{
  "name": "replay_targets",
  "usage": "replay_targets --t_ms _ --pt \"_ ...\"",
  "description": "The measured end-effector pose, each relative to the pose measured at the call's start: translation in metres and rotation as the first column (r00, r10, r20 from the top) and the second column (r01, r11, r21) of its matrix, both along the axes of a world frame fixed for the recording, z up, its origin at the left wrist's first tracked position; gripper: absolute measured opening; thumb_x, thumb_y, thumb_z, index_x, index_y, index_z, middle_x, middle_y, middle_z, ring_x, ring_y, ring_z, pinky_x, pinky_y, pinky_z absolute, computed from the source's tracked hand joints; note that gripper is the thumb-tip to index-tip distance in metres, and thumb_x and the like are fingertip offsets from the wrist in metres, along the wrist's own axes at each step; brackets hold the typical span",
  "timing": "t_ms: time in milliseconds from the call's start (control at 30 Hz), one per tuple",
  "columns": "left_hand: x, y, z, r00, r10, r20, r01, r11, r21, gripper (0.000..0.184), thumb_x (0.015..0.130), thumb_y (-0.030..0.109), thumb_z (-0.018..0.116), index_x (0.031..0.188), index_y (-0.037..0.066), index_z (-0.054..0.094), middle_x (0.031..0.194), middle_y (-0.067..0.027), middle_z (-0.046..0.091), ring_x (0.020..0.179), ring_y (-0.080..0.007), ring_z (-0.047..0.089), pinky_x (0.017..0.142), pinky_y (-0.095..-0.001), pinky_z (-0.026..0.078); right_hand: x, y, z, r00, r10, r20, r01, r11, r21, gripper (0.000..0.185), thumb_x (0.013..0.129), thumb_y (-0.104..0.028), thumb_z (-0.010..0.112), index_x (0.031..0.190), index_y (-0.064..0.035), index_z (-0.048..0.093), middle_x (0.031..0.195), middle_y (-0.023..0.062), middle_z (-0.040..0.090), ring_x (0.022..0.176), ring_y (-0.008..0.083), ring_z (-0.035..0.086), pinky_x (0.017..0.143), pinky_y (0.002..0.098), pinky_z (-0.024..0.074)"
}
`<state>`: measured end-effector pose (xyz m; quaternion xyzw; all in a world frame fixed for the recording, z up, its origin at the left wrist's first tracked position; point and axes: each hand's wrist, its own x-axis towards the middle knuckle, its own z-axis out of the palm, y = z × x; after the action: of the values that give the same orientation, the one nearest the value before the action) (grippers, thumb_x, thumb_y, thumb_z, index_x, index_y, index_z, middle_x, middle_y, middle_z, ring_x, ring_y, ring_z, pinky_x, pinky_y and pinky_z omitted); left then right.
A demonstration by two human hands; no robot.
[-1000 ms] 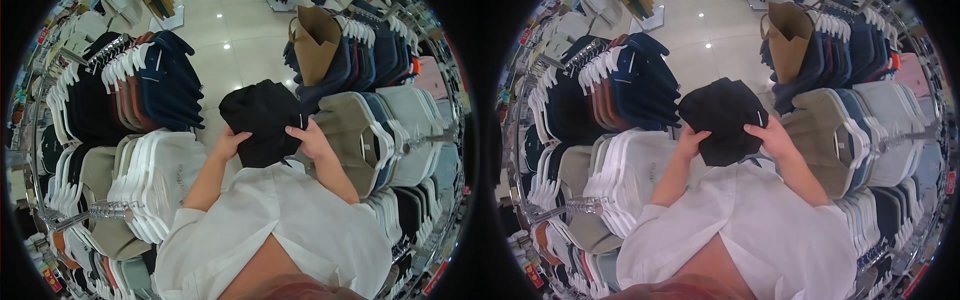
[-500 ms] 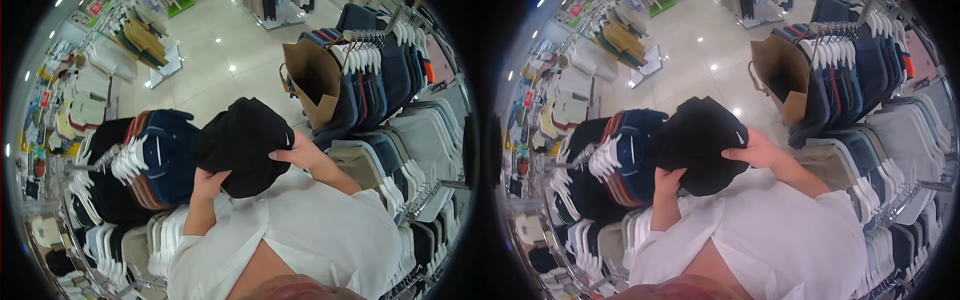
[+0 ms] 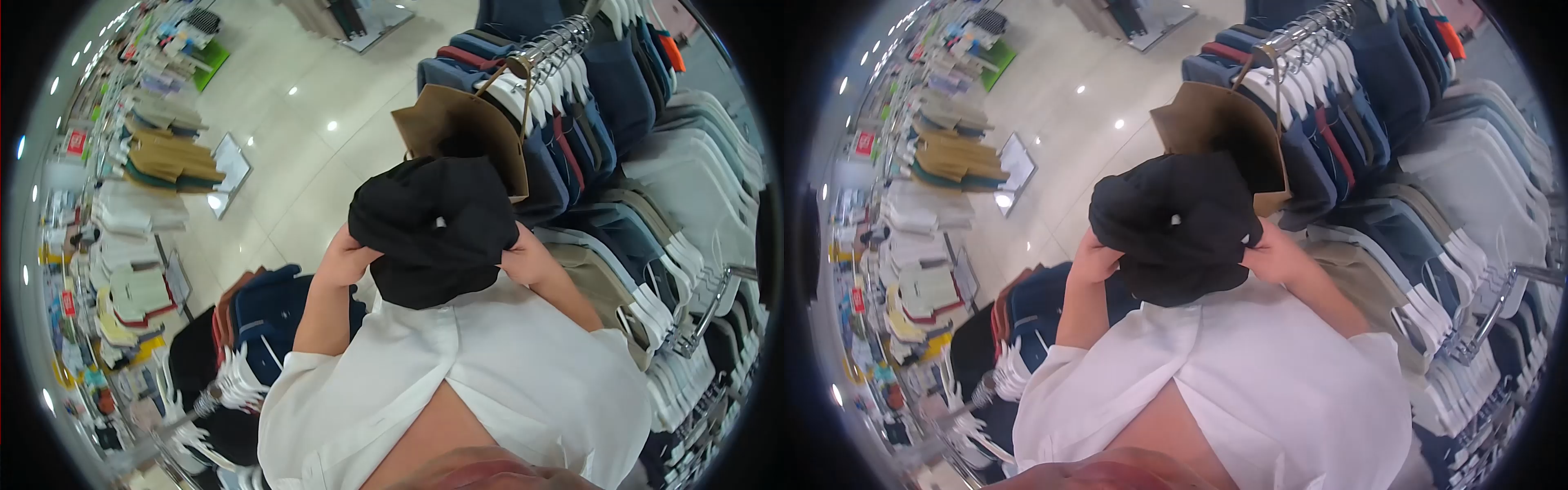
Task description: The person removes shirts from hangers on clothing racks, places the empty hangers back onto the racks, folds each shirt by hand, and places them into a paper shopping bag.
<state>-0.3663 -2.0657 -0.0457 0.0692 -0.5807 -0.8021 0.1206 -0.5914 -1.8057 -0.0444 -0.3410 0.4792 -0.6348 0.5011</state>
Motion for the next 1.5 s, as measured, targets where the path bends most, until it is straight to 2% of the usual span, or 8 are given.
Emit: replay_targets --t_ms 100,367,467,600,1067,1300,1367,1500 --pt "-0.054 -0.034 0.001 0.986 -0.159 0.05 0.16 0.987 -0.015 0.056 0.094 -0.008 0.067 0.148 -0.002 0.052 0.144 -0.0097 0.062 0.136 -0.0213 0.055 0.116 -0.0383 0.041 -0.002 0.001 -0.009 0.975 -0.193 -0.112 0.195 0.981 0.005 0.036 0.099 -0.004 0.069 0.135 -0.0031 0.064 0.127 0.0038 0.071 0.114 0.0144 0.064 0.101 0.0317 0.0498" --pt "-0.18 -0.104 0.046 0.81 -0.587 -0.002 0.583 0.806 -0.106 0.062 0.094 -0.01 0.061 0.153 0.0 0.046 0.147 -0.0085 0.059 0.136 -0.0191 0.054 0.117 -0.0371 0.041 0.027 -0.021 -0.012 0.745 -0.651 0.147 0.663 0.747 -0.055 0.047 0.097 0.005 0.067 0.142 -0.0019 0.057 0.136 0.0074 0.065 0.123 0.0182 0.062 0.103 0.0349 0.0507" --pt "-0.217 -0.129 0.045 0.751 -0.641 0.159 0.653 0.685 -0.324 0.062 0.095 -0.011 0.057 0.154 0.003 0.047 0.146 -0.0079 0.06 0.135 -0.0174 0.055 0.116 -0.0347 0.042 0.026 -0.044 -0.021 0.673 -0.739 0.024 0.735 0.666 -0.127 0.051 0.097 0.007 0.066 0.146 -0.0034 0.055 0.14 0.0099 0.064 0.127 0.0212 0.063 0.105 0.0376 0.0523" --pt "-0.247 -0.133 0.019 0.736 -0.61 0.294 0.623 0.78 0.059 0.061 0.096 -0.014 0.05 0.153 0.005 0.049 0.144 -0.0075 0.061 0.132 -0.018 0.057 0.114 -0.0328 0.045 0.026 -0.088 -0.02 0.385 -0.861 0.333 0.897 0.434 0.085 0.04 0.096 0.007 0.066 0.135 0.0006 0.063 0.124 0.0068 0.07 0.107 0.0138 0.068 0.09 0.0288 0.0559" --pt "-0.262 -0.13 -0.004 0.634 -0.667 0.392 0.679 0.722 0.129 0.064 0.099 -0.001 0.059 0.159 0.005 0.036 0.147 -0.0102 0.054 0.136 -0.0211 0.052 0.114 -0.0332 0.043 0.037 -0.147 -0.012 -0.01 -0.914 0.405 0.889 0.178 0.423 0.044 0.098 0.005 0.056 0.141 -0.0021 0.058 0.13 0.0103 0.069 0.112 0.0241 0.07 0.097 0.0383 0.0574" --pt "-0.265 -0.135 -0.032 0.725 -0.617 0.305 0.688 0.657 -0.308 0.079 0.097 0.01 0.068 0.162 -0.001 0.024 0.155 -0.0199 0.044 0.143 -0.0273 0.044 0.119 -0.0361 0.036 0.016 -0.162 -0.008 -0.123 -0.938 0.325 0.828 0.083 0.555 0.043 0.101 -0.004 0.055 0.144 -0.0032 0.055 0.13 0.0122 0.068 0.12 0.0273 0.068 0.098 0.0432 0.0566" --pt "-0.263 -0.132 -0.041 0.802 -0.52 0.294 0.595 0.653 -0.468 0.087 0.095 0.016 0.071 0.162 -0.006 0.02 0.159 -0.0274 0.037 0.15 -0.0364 0.037 0.125 -0.0405 0.029 0.005 -0.154 -0.026 -0.122 -0.951 0.284 0.816 0.067 0.574 0.053 0.101 -0.01 0.059 0.152 -0.0036 0.045 0.141 0.0155 0.061 0.133 0.0314 0.059 0.108 0.0487 0.0484" --pt "-0.269 -0.134 -0.046 0.747 -0.569 0.343 0.664 0.649 -0.371 0.093 0.094 0.017 0.072 0.163 -0.008 0.015 0.164 -0.0311 0.028 0.154 -0.0403 0.03 0.127 -0.0413 0.025 -0.002 -0.164 -0.02 -0.187 -0.978 0.097 0.746 -0.077 0.661 0.085 0.1 -0.021 0.066 0.167 -0.0045 0.016 0.167 0.0244 0.031 0.157 0.0454 0.024 0.121 0.0612 0.0287"
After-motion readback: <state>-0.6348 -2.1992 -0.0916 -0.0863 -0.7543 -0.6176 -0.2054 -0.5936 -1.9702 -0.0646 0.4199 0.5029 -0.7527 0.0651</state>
